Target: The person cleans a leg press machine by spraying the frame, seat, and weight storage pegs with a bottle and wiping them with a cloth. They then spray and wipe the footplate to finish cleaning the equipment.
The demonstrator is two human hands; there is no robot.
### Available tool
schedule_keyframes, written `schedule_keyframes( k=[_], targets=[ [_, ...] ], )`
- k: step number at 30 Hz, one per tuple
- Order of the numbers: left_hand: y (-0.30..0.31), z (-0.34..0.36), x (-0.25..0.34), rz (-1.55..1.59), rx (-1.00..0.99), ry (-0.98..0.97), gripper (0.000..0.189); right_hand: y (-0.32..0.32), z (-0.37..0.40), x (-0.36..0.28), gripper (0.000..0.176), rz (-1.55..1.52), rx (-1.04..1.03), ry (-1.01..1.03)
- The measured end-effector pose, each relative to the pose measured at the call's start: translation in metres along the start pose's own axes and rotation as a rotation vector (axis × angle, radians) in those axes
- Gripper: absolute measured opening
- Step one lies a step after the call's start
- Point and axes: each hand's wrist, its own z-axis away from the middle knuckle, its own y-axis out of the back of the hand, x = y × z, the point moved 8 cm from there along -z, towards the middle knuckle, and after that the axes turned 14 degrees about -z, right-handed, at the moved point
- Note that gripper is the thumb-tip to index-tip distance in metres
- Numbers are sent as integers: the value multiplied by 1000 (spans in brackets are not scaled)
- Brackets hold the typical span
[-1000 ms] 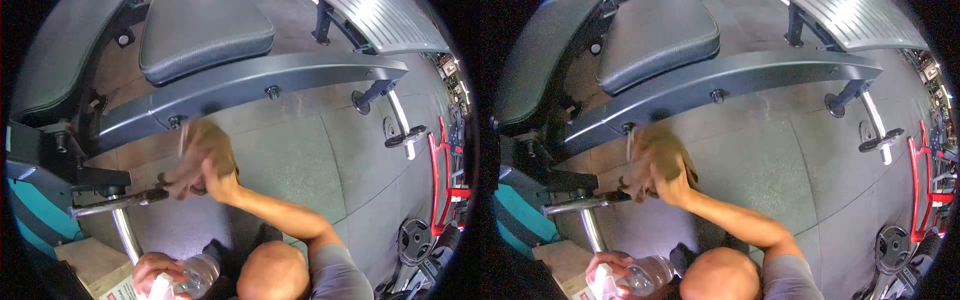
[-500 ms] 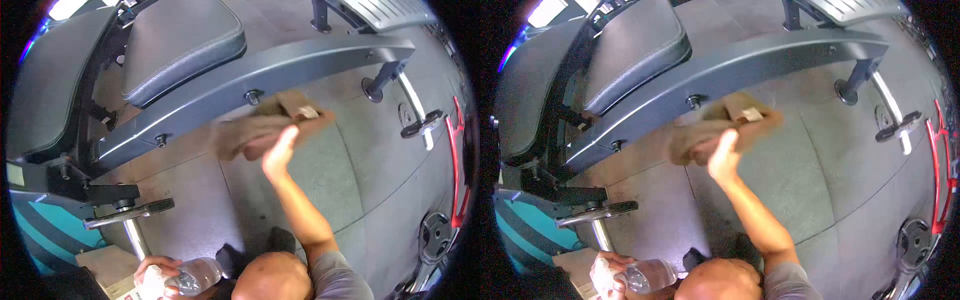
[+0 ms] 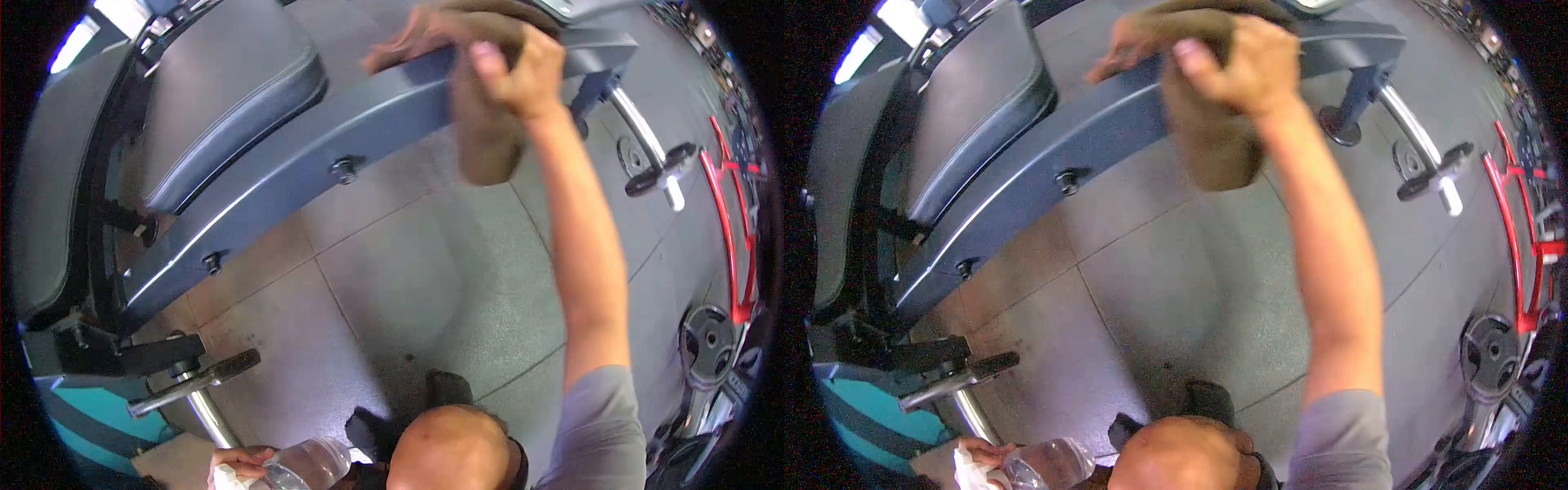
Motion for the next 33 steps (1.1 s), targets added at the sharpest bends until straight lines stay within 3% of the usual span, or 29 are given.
schedule_keyframes(
  k=[1, 2, 5, 7, 8, 9, 10, 12, 14, 16, 19, 23, 25, 26, 29, 31, 33],
  targets=[
    [2, -1, 2, 1, 8, 19, 43, 0, -5, 9, 37, 39, -214, -196],
    [4, -1, 5, 2, 10, 30, 42, -3, -3, 59, 45, 250, -403, -448],
    [6, -5, 7, 3, 12, 36, 41, -37, -13, 33, 53, 186, -499, -548],
    [4, -12, 12, 6, 6, 14, 40, -41, -25, -17, 61, 154, -535, -546],
    [1, -14, 15, 7, 4, -7, 39, -55, -22, -47, 58, 242, -549, -573],
    [-3, -20, 16, 14, -1, -8, 39, -60, -23, -85, 54, 141, -561, -599],
    [-7, -23, 19, 14, -6, -19, 39, -73, -6, -102, 46, 133, -287, -447],
    [-12, -28, 25, 19, -22, -41, 38, -67, 32, -125, 48, -236, 192, -139],
    [-17, -34, 30, 21, -30, -55, 37, -67, 51, -125, 59, -265, 169, -81],
    [-18, -36, 34, 21, -33, -58, 36, -69, 61, -105, 74, -62, 42, 20],
    [-11, -32, 35, 7, -24, -59, 35, -45, 66, -55, 89, 42, 54, 109],
    [0, -26, 28, 2, -12, -58, 33, 1, 58, 47, 92, 290, -63, -15],
    [3, -25, 27, 6, -8, -59, 33, 12, 42, 53, 87, -61, 108, -108],
    [4, -26, 28, 6, -9, -67, 32, 10, 54, 49, 84, -213, 249, -165],
    [0, -30, 34, -7, -8, -86, 33, -16, 57, -44, 77, -242, 242, -278],
    [-5, -34, 37, 11, -23, -111, 34, -44, 64, -110, 101, -240, -208, -119],
    [-9, -34, 36, 17, -41, -70, 38, -45, 84, -96, 103, -162, -169, -83]
  ],
)
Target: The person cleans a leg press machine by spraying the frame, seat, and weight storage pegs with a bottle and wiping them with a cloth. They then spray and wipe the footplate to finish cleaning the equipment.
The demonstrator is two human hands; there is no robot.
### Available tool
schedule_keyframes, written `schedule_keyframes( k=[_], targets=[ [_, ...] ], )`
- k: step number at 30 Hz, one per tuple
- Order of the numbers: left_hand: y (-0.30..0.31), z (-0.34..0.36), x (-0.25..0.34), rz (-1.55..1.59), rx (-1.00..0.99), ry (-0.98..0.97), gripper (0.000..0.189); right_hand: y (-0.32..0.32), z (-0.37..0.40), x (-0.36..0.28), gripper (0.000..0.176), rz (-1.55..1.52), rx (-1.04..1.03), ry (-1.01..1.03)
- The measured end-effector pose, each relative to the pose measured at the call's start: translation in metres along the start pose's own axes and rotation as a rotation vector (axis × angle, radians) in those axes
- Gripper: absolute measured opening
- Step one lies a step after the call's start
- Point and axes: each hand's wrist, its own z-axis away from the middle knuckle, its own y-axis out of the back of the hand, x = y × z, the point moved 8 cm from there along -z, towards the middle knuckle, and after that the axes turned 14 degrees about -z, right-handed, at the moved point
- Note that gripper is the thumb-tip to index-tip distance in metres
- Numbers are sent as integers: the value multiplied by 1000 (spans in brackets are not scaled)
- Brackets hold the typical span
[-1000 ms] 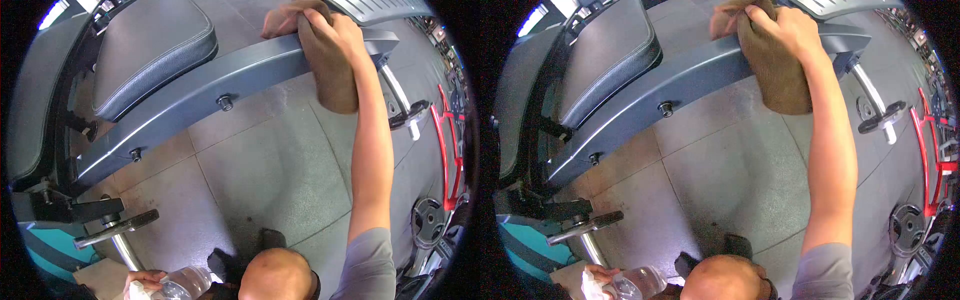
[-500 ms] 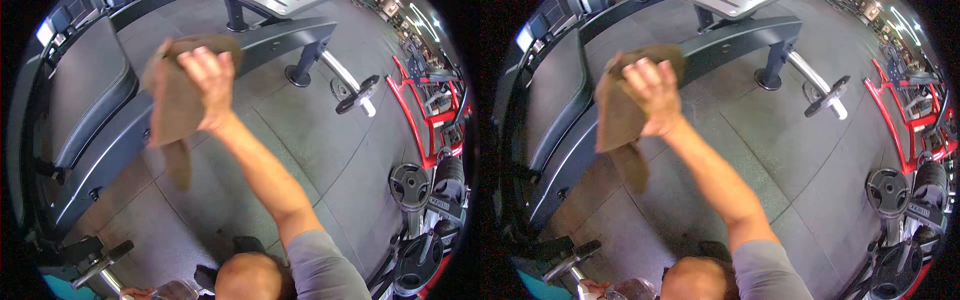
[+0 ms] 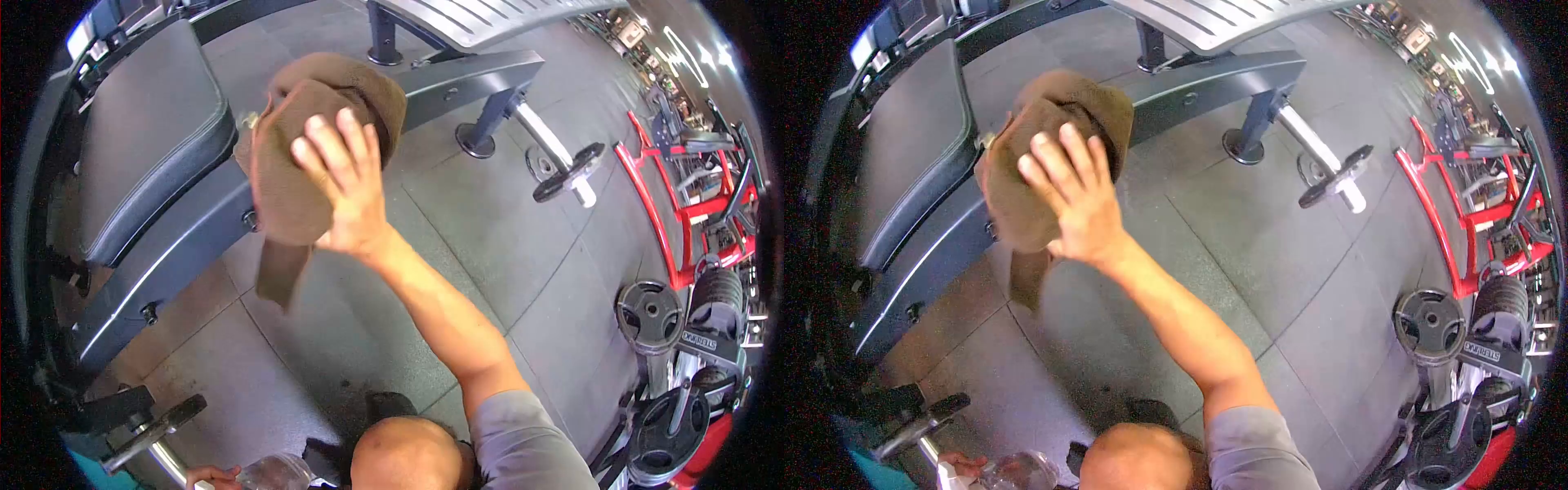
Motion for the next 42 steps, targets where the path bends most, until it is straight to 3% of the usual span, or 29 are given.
schedule_keyframes(
  k=[2, 4, 6, 7, 8, 9, 11, 12, 13, 14, 15, 17, 20, 22, 23, 25, 27, 31, 32, 34, 36, 37, 39, 41, 42],
  targets=[
    [1, -1, 0, 55, 3, 11, 40, 27, 0, 34, 106, 45, 50, -57],
    [2, 3, -3, 82, 11, 62, 46, 72, -7, 75, 84, -122, 401, -120],
    [3, 0, -4, 51, -9, 15, 47, 110, 2, 140, 68, -76, 557, -217],
    [4, -1, -3, 32, -18, -5, 48, 119, 0, 159, 54, 202, 538, -192],
    [4, -3, -2, 12, -21, 21, 47, 128, -14, 162, 49, -73, 540, -352],
    [4, -6, 0, -8, -32, 44, 46, 131, -15, 161, 48, 48, 703, -216],
    [3, -8, 4, -29, -46, 31, 45, 118, -9, 150, 50, -78, 934, -313],
    [0, -11, 6, -30, -43, -9, 45, 99, -4, 138, 41, -131, 1015, -405],
    [-3, -14, 9, -31, -46, -55, 45, 70, 6, 129, 46, -188, 1032, -536],
    [-8, -15, 9, -5, -59, -34, 45, 41, 6, 100, 64, -312, 974, -627],
    [-14, -13, 6, 20, -71, -11, 45, 10, 8, 69, 94, -425, 912, -724],
    [-23, -6, -3, 70, -94, 53, 45, -30, 10, 16, 94, -318, 683, -586],
    [-25, -6, -10, 108, -91, 137, 46, -22, 10, 15, 85, -181, 680, -516],
    [-23, -8, 0, 76, -83, 96, 45, 19, 6, 60, 74, -192, 900, -770],
    [-21, -10, 4, 56, -74, 77, 45, 51, 6, 104, 61, -342, 1012, -762],
    [-13, -11, 10, 20, -63, 56, 45, 115, 18, 208, 43, -113, 996, -652],
    [-5, -8, 11, -6, -55, 61, 45, 138, 35, 301, 38, -266, 986, -691],
    [-2, -7, 8, -54, -67, 121, 43, 162, 46, 309, 37, -167, 1018, -931],
    [-3, -7, 9, -58, -61, 24, 41, 175, 46, 307, 37, -131, 1041, -980],
    [-16, 14, -54, 259, 13, 438, 41, 152, 28, 252, 51, -200, 967, -934],
    [-25, 23, -67, 385, 54, 616, 40, 91, 13, 154, 70, -290, 746, -855],
    [-26, 18, -52, 355, 65, 585, 40, 66, 10, 107, 76, -234, 739, -646],
    [-23, -1, -16, 224, 17, 381, 40, 17, 23, 44, 85, -18, 337, -443],
    [-15, -15, 24, 22, -89, 54, 41, 21, 24, 52, 92, 50, -21, -421],
    [-14, -12, 21, 9, -84, 33, 42, 29, 27, 60, 97, 75, -205, -398]
  ],
)
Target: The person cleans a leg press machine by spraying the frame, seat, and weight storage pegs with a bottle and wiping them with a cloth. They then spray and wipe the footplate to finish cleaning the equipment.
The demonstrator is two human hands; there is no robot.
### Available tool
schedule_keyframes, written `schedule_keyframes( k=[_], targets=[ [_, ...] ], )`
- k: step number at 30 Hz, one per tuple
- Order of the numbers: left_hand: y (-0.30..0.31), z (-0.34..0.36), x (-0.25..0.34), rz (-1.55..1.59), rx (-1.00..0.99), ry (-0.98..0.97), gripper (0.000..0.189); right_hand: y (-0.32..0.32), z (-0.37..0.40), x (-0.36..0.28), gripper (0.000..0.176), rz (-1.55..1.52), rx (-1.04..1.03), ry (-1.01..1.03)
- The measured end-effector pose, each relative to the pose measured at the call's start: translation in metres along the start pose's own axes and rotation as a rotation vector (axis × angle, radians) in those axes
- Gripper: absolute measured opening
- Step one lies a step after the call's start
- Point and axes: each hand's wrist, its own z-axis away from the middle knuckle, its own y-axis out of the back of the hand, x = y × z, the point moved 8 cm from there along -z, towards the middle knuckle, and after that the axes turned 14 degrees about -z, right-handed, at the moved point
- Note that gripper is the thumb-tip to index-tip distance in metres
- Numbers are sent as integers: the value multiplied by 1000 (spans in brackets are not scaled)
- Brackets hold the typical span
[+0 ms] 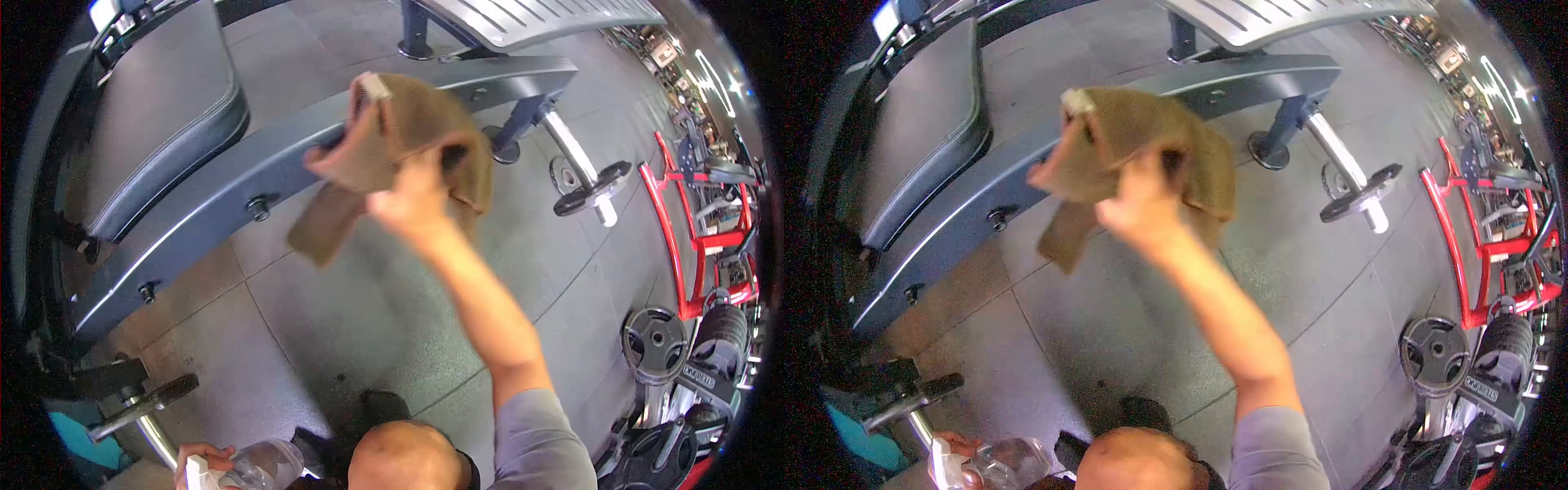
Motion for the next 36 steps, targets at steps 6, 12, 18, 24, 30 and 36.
schedule_keyframes(
  k=[6, 12, 18, 24, 30, 36],
  targets=[
    [7, 14, -27, 75, 70, 47, 38, 157, -64, 74, 26, 334, 590, 191],
    [9, 11, -19, 121, 29, -57, 45, 122, -48, 48, 45, 70, 366, 281],
    [-1, -10, 30, 32, 10, -445, 34, 127, -55, 98, 37, -99, 606, -86],
    [-23, -115, 138, 290, 114, -741, 24, 121, -34, 104, 36, -959, 656, -346],
    [-85, -225, 222, 339, 144, -589, 29, 178, -35, 153, 49, -1439, 954, -570],
    [-123, -272, 250, 342, 83, -482, 35, 236, -66, 232, 69, -552, 735, -679]
  ],
)
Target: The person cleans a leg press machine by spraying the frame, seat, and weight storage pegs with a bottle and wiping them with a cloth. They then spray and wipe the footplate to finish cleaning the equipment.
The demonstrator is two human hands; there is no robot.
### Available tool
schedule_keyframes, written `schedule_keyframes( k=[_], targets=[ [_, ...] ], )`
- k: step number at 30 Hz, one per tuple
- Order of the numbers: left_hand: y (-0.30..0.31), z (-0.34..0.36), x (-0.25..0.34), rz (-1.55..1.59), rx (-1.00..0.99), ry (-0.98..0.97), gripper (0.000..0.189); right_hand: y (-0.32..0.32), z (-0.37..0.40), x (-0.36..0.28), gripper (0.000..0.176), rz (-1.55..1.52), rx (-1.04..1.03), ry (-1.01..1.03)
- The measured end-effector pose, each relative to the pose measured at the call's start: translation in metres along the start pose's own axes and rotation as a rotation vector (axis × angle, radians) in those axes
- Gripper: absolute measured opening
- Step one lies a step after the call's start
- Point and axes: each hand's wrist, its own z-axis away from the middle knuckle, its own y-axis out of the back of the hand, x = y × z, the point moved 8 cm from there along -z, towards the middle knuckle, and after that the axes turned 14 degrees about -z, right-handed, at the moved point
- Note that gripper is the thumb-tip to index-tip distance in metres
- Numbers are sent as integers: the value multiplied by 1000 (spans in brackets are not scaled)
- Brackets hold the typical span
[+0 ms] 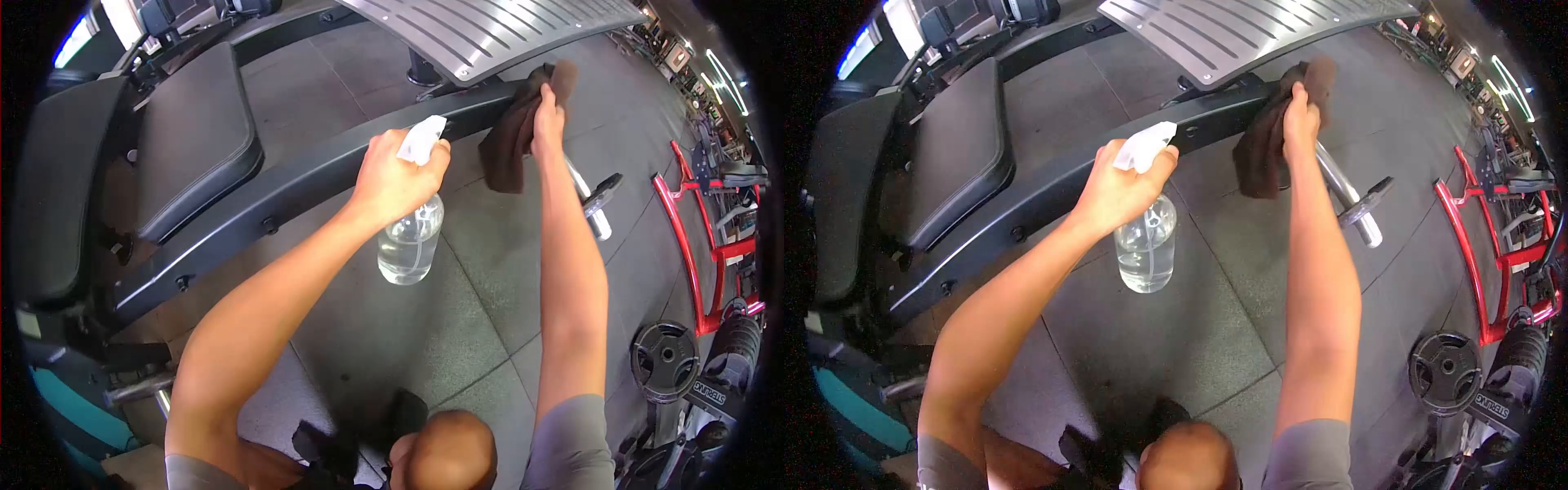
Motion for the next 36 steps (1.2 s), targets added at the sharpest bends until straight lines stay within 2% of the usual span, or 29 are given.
schedule_keyframes(
  k=[2, 5, 6, 9, 10, 13, 18, 22, 24, 27, 30, 31, 32, 36],
  targets=[
    [-6, -10, -1, 20, -35, 19, 33, -13, -12, -37, 65, 323, -43, 160],
    [-10, -28, -4, 79, -34, -61, 25, -42, -74, -28, 59, 963, -236, 626],
    [-7, -33, -2, 98, -69, -2, 24, -52, -69, -29, 53, 1131, -332, 601],
    [-10, -43, -10, 87, -135, 91, 25, -52, -65, -30, 50, 1069, -404, 655],
    [-9, -43, -13, 87, -125, 126, 24, -55, -66, -30, 49, 1116, -396, 605],
    [-7, -44, -6, 1, -202, 62, 24, -57, -60, -34, 48, 1107, -328, 611],
    [-9, -42, -2, 29, -127, 74, 24, -58, -59, -36, 49, 1086, -395, 609],
    [-4, -41, -11, 86, -136, 168, 23, -53, -53, -34, 48, 1069, -413, 585],
    [-1, -49, -7, 69, -192, 131, 21, -56, -58, -37, 45, 1016, -386, 611],
    [-6, -53, -6, 46, -247, 53, 18, -47, -64, -21, 44, 1126, -394, 625],
    [-3, -56, 0, 87, -283, 84, 15, -25, -61, 0, 37, 1058, -401, 864],
    [-3, -59, 0, 99, -296, 87, 14, -37, -55, -11, 35, 1020, -402, 955],
    [1, -66, 6, 153, -294, 78, 13, -39, -56, -7, 30, 1142, -488, 758],
    [-3, -64, -6, 143, -373, 129, 14, 9, -56, 37, 27, 1099, -562, 712]
  ],
)
